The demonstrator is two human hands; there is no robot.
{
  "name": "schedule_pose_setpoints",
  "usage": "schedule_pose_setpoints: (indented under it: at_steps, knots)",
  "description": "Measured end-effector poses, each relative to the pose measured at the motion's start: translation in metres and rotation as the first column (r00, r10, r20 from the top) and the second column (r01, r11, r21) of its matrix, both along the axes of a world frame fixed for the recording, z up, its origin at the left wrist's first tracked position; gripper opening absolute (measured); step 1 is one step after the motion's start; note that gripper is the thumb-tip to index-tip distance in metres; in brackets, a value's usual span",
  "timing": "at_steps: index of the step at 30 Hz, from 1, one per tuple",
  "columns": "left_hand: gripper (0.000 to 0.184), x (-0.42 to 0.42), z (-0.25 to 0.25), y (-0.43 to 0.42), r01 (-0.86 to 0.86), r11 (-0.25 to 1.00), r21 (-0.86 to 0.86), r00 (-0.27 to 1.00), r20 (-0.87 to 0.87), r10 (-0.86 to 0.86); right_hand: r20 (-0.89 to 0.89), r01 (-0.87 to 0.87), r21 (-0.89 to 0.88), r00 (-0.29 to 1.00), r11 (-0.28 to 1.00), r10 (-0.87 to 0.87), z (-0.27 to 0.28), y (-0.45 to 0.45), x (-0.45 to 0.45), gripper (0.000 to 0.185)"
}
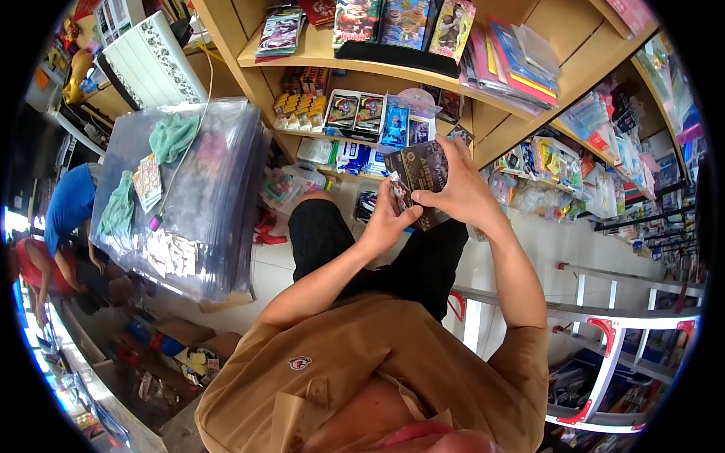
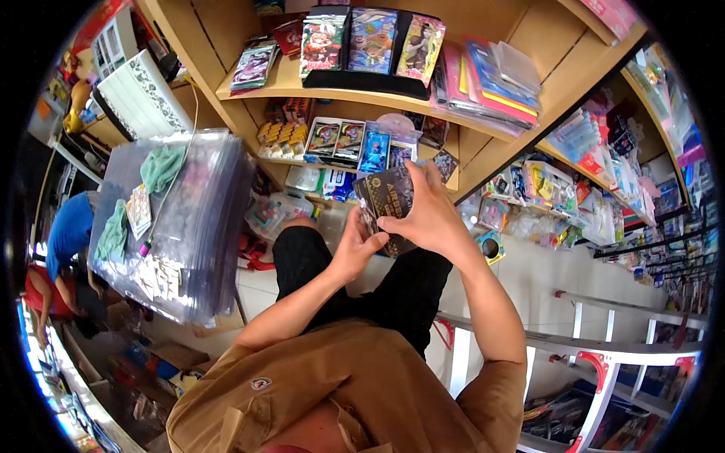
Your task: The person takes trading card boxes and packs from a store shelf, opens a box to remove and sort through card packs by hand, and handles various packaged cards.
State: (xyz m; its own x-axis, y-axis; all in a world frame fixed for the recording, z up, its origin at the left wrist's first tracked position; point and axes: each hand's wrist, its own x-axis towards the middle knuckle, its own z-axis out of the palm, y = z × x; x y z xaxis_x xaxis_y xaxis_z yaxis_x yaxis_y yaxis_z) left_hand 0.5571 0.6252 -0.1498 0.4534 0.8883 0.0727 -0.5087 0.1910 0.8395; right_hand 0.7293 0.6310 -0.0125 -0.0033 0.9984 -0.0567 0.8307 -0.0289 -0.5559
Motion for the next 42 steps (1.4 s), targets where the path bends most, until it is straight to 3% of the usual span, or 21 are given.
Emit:
schedule_pose_setpoints:
  at_steps: [5,14,18,22,25,30,35,39,42]
  knots:
    - [0.080,0.006,-0.009,0.001,0.014,0.999,-0.033,0.998,0.058,-0.012,-0.003,-0.018,-0.055,1.000,0.998,0.018,-0.008,0.001,0.006,0.114]
    - [0.082,0.007,-0.012,0.001,0.000,0.998,0.069,1.000,0.008,0.000,0.033,-0.041,0.039,0.999,0.998,0.040,-0.016,0.001,0.005,0.113]
    - [0.078,-0.004,-0.016,0.007,0.036,0.994,-0.107,0.988,0.151,-0.020,-0.338,-0.100,-0.025,0.937,0.995,0.086,0.010,0.017,0.033,0.107]
    - [0.083,-0.004,-0.023,0.006,0.020,0.998,-0.055,0.988,0.157,-0.011,-0.591,-0.195,-0.134,0.803,0.972,0.080,0.020,0.019,0.040,0.102]
    - [0.083,-0.012,-0.014,0.004,0.107,0.978,-0.178,0.977,0.203,-0.070,-0.704,-0.187,-0.132,0.709,0.974,0.041,0.015,0.021,0.050,0.105]
    - [0.081,-0.015,-0.002,0.003,0.103,0.985,-0.139,0.960,0.275,-0.062,-0.809,-0.257,-0.157,0.587,0.954,0.025,0.034,0.015,0.059,0.101]
    - [0.083,-0.016,0.005,0.004,0.072,0.993,-0.095,0.952,0.304,-0.040,-0.841,-0.284,-0.129,0.539,0.950,0.047,0.041,0.012,0.063,0.099]
    - [0.086,-0.012,0.000,0.004,0.018,0.997,-0.082,0.969,0.246,0.003,-0.734,-0.323,-0.031,0.650,0.946,0.197,0.041,0.009,0.056,0.103]
    - [0.084,-0.010,0.004,0.000,0.023,0.994,-0.111,0.972,0.236,0.004,-0.706,-0.311,-0.076,0.687,0.947,0.169,0.041,0.008,0.048,0.105]
